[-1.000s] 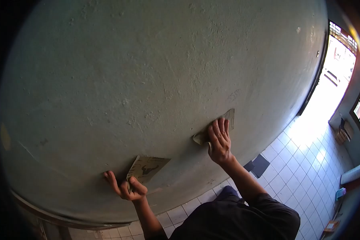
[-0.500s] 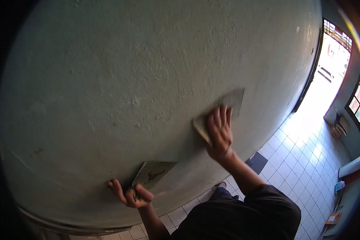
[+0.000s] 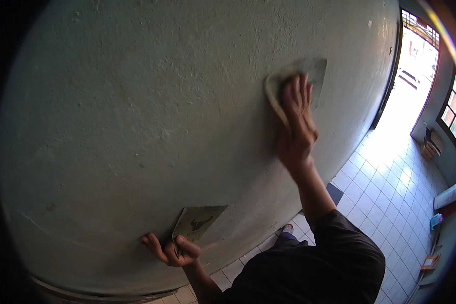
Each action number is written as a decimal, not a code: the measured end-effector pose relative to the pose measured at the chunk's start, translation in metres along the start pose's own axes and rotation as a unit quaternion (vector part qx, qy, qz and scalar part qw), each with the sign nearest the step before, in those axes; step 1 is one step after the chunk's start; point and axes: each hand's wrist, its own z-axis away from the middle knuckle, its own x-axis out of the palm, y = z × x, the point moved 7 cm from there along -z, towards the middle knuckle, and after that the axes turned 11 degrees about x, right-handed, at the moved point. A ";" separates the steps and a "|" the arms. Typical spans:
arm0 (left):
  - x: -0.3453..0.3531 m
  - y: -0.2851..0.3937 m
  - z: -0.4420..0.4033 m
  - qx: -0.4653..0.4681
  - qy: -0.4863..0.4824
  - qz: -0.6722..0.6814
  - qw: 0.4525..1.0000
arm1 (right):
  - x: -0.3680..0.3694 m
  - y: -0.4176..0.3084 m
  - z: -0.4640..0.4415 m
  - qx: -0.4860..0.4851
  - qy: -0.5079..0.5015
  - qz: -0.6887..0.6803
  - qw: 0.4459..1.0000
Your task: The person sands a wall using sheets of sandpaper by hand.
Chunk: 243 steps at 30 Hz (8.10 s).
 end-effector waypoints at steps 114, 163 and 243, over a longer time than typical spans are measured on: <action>0.026 0.069 -0.029 -0.052 -0.105 0.318 0.941 | -0.007 -0.006 0.126 0.012 -0.147 -0.054 0.988; 0.016 0.109 -0.001 -0.213 -0.310 0.128 0.918 | -0.010 0.009 0.079 -0.292 -0.355 -0.153 0.875; 0.019 0.106 0.008 -0.212 -0.350 0.127 0.904 | -0.005 -0.015 0.086 -0.189 -0.161 -0.131 0.960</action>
